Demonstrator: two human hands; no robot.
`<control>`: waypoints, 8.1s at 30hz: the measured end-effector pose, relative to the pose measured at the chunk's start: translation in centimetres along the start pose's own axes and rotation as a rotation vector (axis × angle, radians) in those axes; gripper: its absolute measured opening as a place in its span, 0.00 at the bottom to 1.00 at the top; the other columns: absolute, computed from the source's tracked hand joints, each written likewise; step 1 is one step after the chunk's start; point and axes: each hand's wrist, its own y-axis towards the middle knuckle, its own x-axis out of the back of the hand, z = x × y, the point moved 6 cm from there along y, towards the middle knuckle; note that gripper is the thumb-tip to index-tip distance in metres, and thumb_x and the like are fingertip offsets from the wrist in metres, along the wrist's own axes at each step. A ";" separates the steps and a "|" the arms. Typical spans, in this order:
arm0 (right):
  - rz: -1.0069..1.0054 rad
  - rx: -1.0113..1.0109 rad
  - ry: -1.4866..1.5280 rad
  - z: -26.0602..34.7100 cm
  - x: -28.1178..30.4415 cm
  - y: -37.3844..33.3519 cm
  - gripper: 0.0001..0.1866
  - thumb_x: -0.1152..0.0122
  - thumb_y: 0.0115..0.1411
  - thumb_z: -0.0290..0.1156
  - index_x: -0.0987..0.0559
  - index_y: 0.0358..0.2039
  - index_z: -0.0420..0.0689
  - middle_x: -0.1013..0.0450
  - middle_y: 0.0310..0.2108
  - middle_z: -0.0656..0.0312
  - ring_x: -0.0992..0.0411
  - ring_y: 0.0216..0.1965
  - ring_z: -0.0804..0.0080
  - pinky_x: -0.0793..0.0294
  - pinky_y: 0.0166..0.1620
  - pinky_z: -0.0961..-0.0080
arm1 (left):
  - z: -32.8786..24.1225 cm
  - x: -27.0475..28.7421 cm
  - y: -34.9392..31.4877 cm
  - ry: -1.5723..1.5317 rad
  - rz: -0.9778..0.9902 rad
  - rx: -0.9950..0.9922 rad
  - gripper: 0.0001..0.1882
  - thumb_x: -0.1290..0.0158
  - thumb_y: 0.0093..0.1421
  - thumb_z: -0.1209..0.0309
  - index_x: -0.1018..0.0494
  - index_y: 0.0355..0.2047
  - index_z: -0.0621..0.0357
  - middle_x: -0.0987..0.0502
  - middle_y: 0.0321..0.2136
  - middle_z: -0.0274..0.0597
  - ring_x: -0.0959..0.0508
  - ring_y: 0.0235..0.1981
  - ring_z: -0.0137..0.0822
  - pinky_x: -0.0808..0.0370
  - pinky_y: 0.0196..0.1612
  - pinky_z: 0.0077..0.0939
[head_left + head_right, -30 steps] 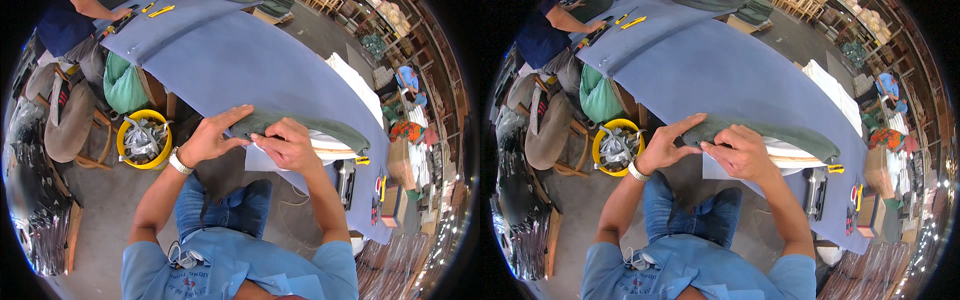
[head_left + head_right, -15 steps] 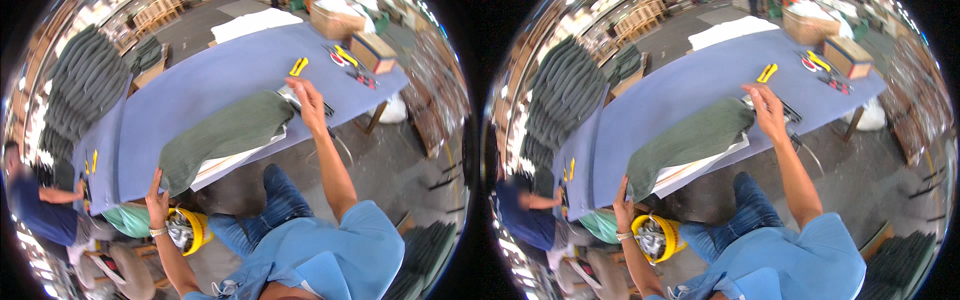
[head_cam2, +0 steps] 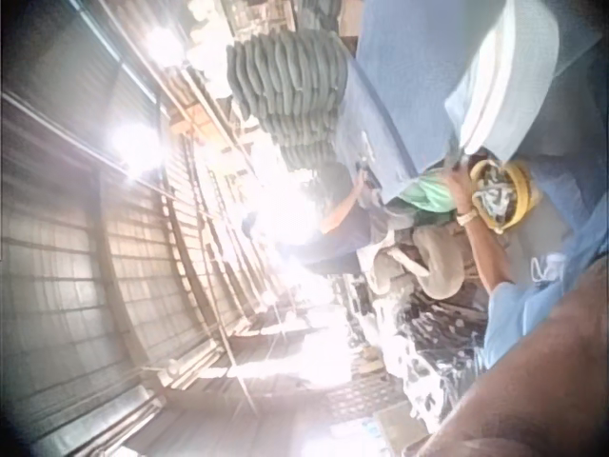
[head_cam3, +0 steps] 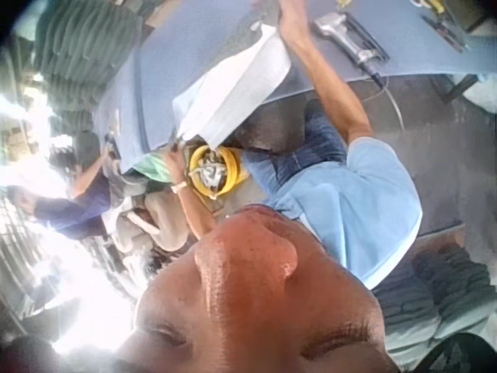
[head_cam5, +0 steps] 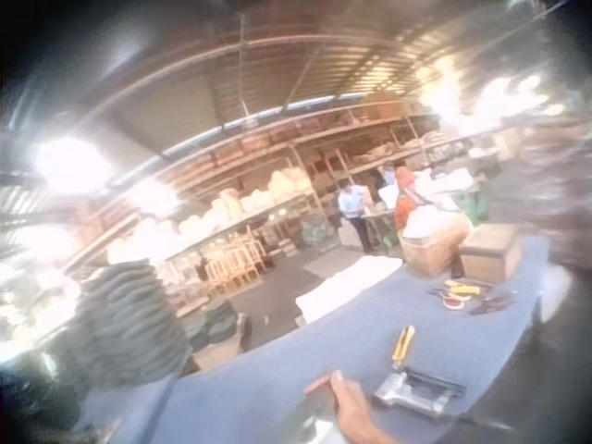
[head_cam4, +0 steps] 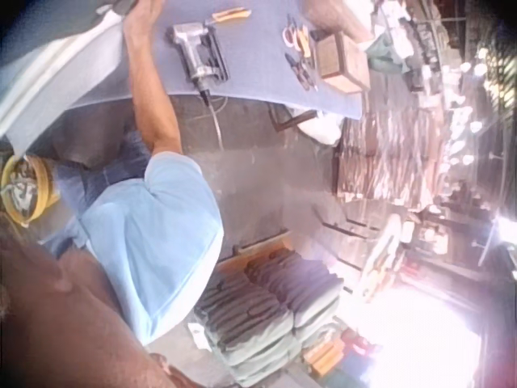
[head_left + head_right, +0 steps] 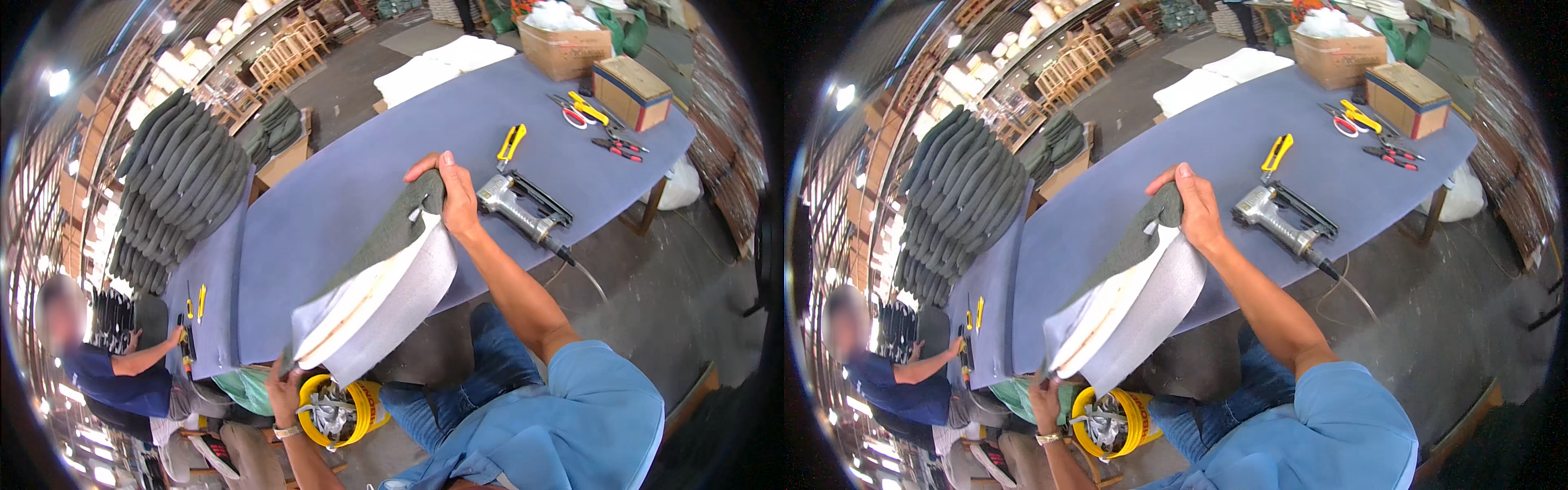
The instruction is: The person wraps a cushion with fabric, trims excess material with a utility knife, and secures the fabric using a staple gun. They repeatedly fold, cut, and staple the fabric around the cushion to complete the assembly.
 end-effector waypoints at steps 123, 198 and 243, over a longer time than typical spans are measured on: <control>-0.656 -0.812 -0.616 -2.2 14.4 1.0 0.16 0.36 0.66 0.39 0.21 0.48 0.41 0.21 0.40 0.60 0.21 0.40 0.72 0.21 0.43 0.75 | -31.1 -28.5 22.7 -0.190 0.721 -0.876 0.16 0.46 0.61 0.75 0.19 0.49 0.59 0.24 0.59 0.48 0.23 0.55 0.52 0.25 0.56 0.41; 0.033 -0.967 -1.159 -2.5 -7.7 3.2 0.28 0.39 0.59 0.53 0.24 0.40 0.35 0.22 0.24 0.44 0.19 0.31 0.44 0.22 0.40 0.53 | -20.9 -19.2 21.2 -0.290 0.342 -0.311 0.25 0.44 0.67 0.65 0.29 0.62 0.61 0.29 0.59 0.57 0.28 0.60 0.54 0.29 0.61 0.43; -0.124 -1.055 -0.741 -4.7 -7.1 0.5 0.20 0.33 0.63 0.43 0.21 0.41 0.37 0.26 0.25 0.61 0.29 0.25 0.79 0.28 0.27 0.75 | -17.3 -19.0 27.1 -0.645 0.753 0.167 0.09 0.33 0.57 0.71 0.20 0.29 0.66 0.27 0.60 0.50 0.23 0.53 0.39 0.26 0.55 0.33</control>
